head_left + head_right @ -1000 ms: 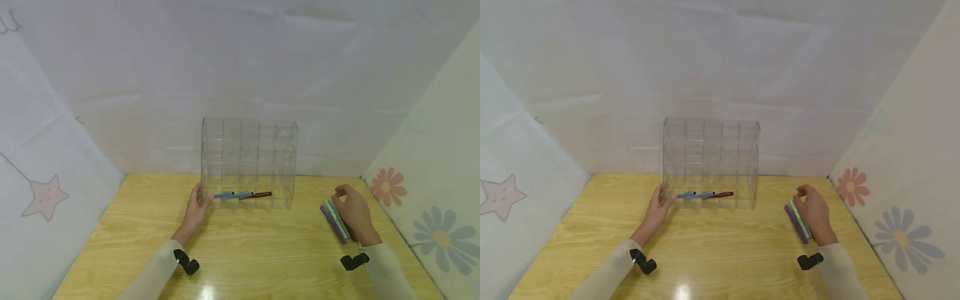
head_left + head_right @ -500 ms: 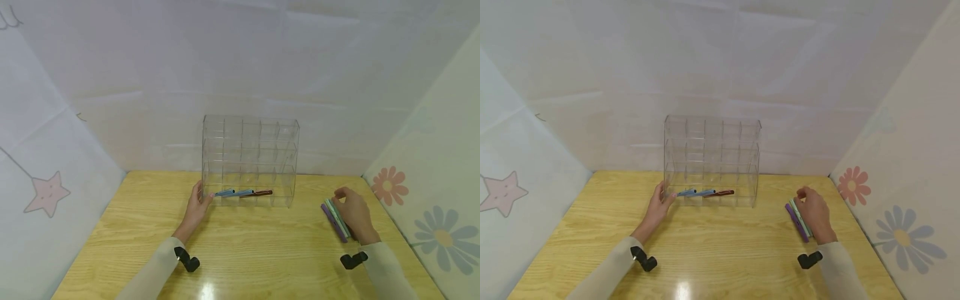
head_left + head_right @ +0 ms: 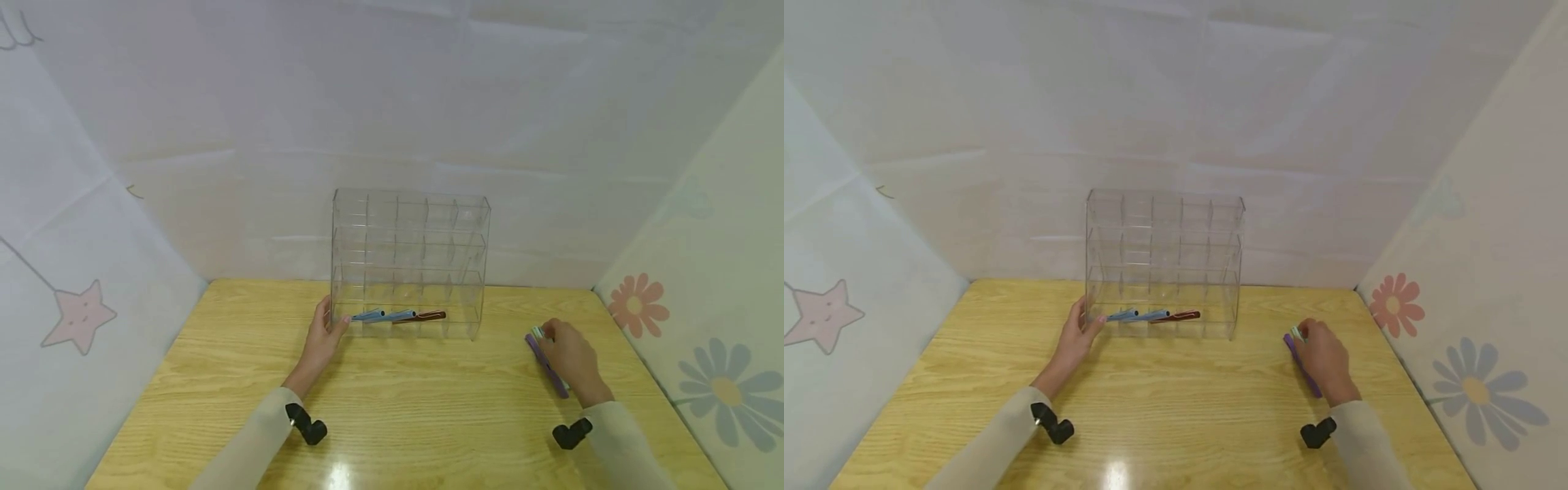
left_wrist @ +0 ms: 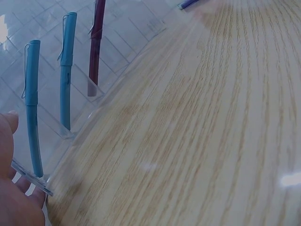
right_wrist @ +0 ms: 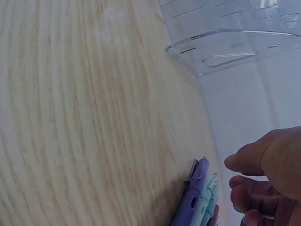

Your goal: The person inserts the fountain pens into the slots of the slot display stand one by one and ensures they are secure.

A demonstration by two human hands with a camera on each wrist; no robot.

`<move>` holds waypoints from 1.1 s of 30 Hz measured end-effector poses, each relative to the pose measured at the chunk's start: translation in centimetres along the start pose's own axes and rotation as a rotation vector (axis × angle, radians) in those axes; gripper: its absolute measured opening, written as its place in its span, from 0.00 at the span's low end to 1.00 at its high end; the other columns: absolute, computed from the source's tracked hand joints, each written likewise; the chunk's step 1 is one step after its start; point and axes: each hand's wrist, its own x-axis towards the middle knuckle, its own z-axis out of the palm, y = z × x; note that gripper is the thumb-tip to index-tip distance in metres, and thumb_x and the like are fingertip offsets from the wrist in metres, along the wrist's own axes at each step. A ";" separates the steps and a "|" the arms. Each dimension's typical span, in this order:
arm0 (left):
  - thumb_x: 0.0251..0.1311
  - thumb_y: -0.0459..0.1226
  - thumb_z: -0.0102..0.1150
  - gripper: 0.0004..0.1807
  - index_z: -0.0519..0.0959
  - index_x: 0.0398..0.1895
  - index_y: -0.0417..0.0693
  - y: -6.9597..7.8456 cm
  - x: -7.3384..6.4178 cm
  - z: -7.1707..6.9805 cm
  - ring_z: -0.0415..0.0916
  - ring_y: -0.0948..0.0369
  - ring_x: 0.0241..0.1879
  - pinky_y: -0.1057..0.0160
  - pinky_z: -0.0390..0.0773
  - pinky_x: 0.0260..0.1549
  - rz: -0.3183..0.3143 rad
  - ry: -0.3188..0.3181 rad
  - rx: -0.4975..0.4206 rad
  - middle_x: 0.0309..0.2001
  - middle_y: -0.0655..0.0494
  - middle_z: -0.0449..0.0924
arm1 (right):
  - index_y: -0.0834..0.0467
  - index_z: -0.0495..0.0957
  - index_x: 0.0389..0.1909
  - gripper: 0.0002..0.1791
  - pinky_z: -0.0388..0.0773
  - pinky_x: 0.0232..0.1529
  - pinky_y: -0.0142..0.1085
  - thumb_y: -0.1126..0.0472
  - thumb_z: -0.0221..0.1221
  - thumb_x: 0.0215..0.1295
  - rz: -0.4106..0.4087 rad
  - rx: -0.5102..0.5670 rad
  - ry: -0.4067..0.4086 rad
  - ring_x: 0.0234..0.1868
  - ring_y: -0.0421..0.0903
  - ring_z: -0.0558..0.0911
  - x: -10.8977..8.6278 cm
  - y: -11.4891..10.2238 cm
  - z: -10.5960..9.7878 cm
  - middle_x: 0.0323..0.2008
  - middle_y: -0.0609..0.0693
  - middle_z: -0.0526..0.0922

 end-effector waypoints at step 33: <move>0.83 0.41 0.52 0.41 0.43 0.88 0.48 0.3 -0.2 0.2 0.40 0.34 0.86 0.33 0.51 0.83 0.014 0.010 -0.009 0.87 0.37 0.42 | 0.69 0.80 0.56 0.19 0.86 0.33 0.49 0.57 0.62 0.77 -0.031 -0.016 -0.025 0.38 0.54 0.88 0.6 0.0 2.8 0.47 0.66 0.87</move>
